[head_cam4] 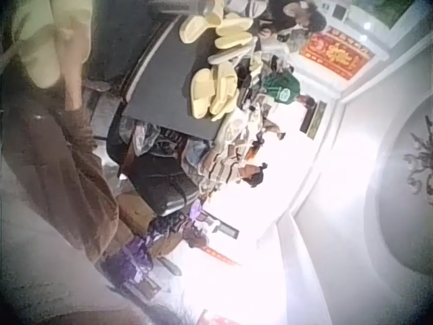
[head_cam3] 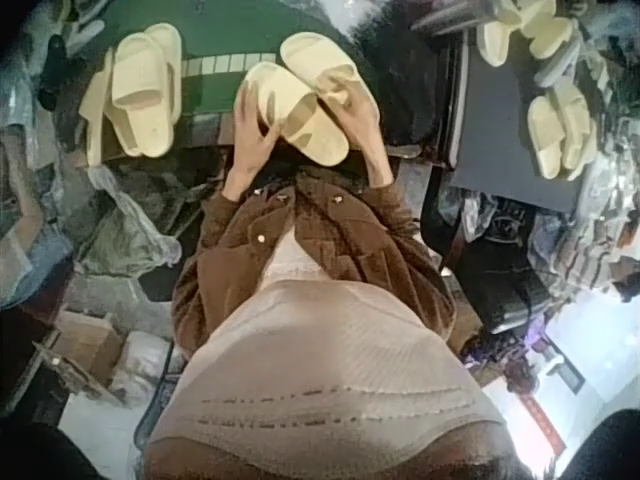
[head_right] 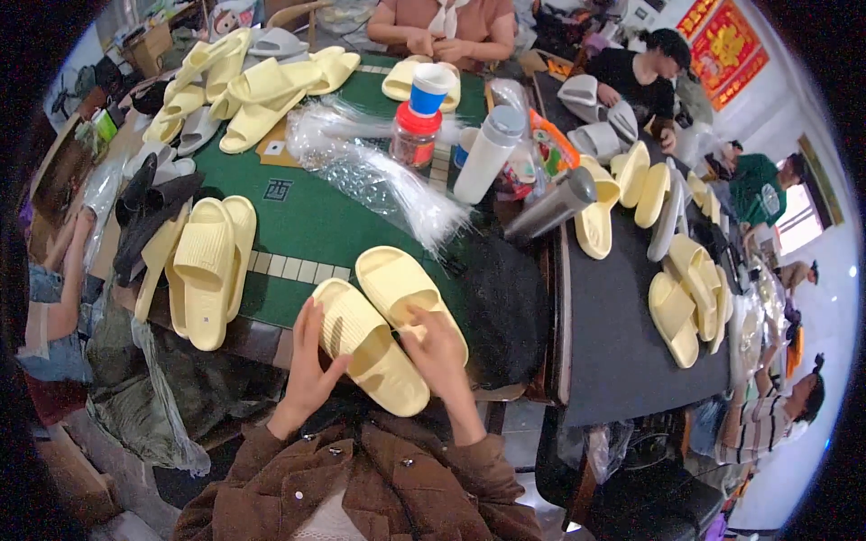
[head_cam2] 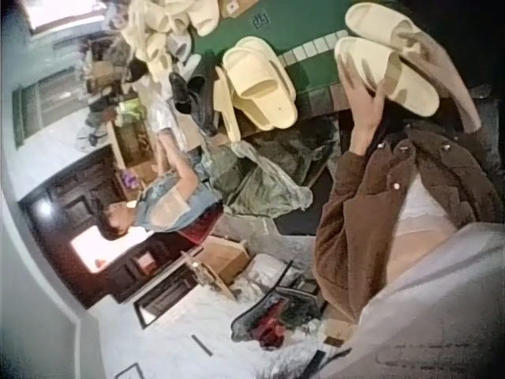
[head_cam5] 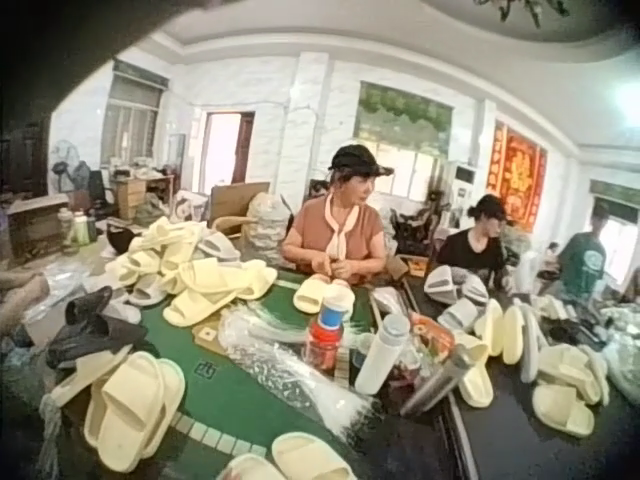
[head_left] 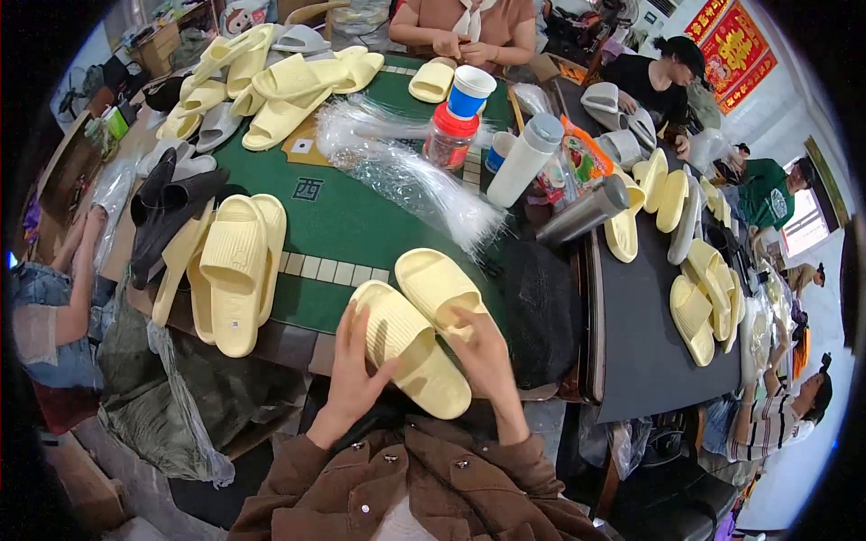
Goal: The recorder is inspecting and cleaning pairs of sandals at a manufacturing or processing station.
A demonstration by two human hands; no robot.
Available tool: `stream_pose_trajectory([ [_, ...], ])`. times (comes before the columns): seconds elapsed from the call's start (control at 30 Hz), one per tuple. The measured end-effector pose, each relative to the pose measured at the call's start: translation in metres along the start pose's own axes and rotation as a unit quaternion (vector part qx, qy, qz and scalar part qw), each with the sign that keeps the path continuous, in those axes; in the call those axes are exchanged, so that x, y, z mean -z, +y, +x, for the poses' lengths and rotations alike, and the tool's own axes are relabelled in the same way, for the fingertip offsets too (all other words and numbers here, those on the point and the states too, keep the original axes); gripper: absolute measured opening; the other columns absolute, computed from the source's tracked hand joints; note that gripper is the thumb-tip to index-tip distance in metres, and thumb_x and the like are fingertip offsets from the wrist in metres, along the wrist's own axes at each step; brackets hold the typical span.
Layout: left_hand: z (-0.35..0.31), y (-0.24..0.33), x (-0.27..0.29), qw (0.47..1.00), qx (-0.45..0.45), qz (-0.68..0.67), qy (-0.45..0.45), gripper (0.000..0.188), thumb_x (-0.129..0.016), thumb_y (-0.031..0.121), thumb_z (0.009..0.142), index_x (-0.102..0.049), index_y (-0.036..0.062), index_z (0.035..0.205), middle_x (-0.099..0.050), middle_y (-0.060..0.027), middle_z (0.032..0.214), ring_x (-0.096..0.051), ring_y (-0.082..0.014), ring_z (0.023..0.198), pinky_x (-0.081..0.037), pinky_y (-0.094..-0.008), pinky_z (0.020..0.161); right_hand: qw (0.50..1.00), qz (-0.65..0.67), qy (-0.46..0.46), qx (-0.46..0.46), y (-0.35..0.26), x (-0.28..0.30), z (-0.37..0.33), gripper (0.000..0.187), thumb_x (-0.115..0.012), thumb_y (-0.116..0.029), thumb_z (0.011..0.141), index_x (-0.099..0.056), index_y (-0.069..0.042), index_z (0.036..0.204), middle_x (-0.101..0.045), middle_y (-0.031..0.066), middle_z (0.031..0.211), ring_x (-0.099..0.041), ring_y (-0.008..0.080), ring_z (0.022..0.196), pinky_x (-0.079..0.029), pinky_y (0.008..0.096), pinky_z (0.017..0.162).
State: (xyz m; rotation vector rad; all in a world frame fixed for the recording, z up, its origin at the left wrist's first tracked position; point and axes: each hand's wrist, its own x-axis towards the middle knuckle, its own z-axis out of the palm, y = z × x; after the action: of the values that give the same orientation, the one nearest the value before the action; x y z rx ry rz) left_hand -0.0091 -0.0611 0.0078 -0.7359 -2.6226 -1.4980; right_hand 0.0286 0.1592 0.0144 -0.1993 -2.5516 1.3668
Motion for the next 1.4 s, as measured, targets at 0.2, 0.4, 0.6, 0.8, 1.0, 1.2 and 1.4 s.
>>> stream_pose_trajectory([
  [0.2, 0.004, -0.018, -0.017, 0.997, -0.047, 0.056, -0.017, 0.061, -0.064, 0.017, 0.086, -0.038, 0.0052, 0.141, -0.020, -0.0244, 0.150, -0.025, -0.0428, 0.136, -0.027, -0.0465, 0.110, 0.974, -0.143, 0.157, 0.080, 0.023, 0.035, 0.012, 0.042, -0.050, 0.009, 0.082, -0.057, -0.004, 0.121, -0.058, 0.0139, 0.099, -0.061, 0.0285, 0.080, -0.050, 0.0354, 0.063],
  [0.4, 0.014, -0.032, 0.000, 0.998, 0.008, 0.039, 0.040, 0.050, -0.060, 0.014, 0.090, -0.044, 0.0018, 0.135, -0.025, -0.0225, 0.148, -0.031, -0.0394, 0.134, -0.030, -0.0431, 0.109, 0.956, -0.283, 0.042, -0.070, 0.022, 0.009, 0.012, 0.038, -0.043, 0.001, 0.084, -0.058, -0.005, 0.119, -0.061, 0.0166, 0.110, -0.062, 0.0408, 0.087, -0.051, 0.0458, 0.073],
  [0.6, 0.016, -0.045, 0.008, 0.994, 0.023, 0.059, 0.084, 0.045, -0.052, 0.014, 0.095, -0.043, 0.0001, 0.136, -0.030, -0.0187, 0.146, -0.035, -0.0338, 0.134, -0.035, -0.0401, 0.107, 0.996, -0.078, -0.031, -0.014, 0.008, -0.007, -0.015, 0.035, -0.043, 0.009, 0.079, -0.060, 0.003, 0.109, -0.065, 0.0202, 0.098, -0.063, 0.0379, 0.092, -0.050, 0.0405, 0.080],
  [0.8, 0.015, -0.044, 0.004, 0.998, 0.024, -0.003, 0.058, 0.044, -0.052, 0.012, 0.094, -0.044, 0.0038, 0.136, -0.033, -0.0179, 0.145, -0.041, -0.0332, 0.130, -0.039, -0.0403, 0.105, 0.987, 0.114, -0.022, -0.112, 0.018, 0.002, -0.029, 0.035, -0.043, 0.008, 0.085, -0.057, 0.002, 0.117, -0.063, 0.0091, 0.099, -0.060, 0.0143, 0.077, -0.049, 0.0273, 0.072],
  [1.0, 0.010, -0.022, -0.018, 1.000, -0.001, 0.004, 0.006, 0.047, -0.056, 0.011, 0.090, -0.044, 0.0048, 0.136, -0.032, -0.0186, 0.145, -0.033, -0.0356, 0.135, -0.034, -0.0425, 0.108, 0.909, 0.392, 0.038, -0.136, 0.002, 0.027, -0.023, 0.036, -0.052, 0.004, 0.090, -0.050, 0.002, 0.125, -0.054, 0.0104, 0.121, -0.058, 0.0118, 0.096, -0.046, 0.0262, 0.090],
  [1.2, 0.021, 0.018, -0.019, 0.983, -0.135, 0.117, 0.044, 0.043, -0.060, 0.019, 0.088, -0.053, 0.0034, 0.127, -0.047, -0.0188, 0.133, -0.040, -0.0367, 0.128, -0.032, -0.0445, 0.106, 0.897, 0.415, 0.082, -0.130, -0.009, 0.021, -0.017, 0.019, -0.055, 0.003, 0.091, -0.063, 0.006, 0.108, -0.058, 0.0106, 0.117, -0.061, 0.0139, 0.094, -0.049, 0.0249, 0.087],
  [1.4, 0.019, 0.052, -0.028, 0.976, 0.058, -0.182, -0.102, 0.023, -0.057, 0.015, 0.092, -0.061, -0.0005, 0.109, -0.061, -0.0135, 0.097, -0.059, -0.0231, 0.089, -0.046, -0.0315, 0.081, 0.935, 0.344, 0.066, -0.053, -0.029, 0.010, -0.016, 0.019, -0.050, 0.000, 0.095, -0.065, 0.003, 0.105, -0.063, 0.0104, 0.107, -0.064, 0.0163, 0.094, -0.054, 0.0267, 0.081],
])
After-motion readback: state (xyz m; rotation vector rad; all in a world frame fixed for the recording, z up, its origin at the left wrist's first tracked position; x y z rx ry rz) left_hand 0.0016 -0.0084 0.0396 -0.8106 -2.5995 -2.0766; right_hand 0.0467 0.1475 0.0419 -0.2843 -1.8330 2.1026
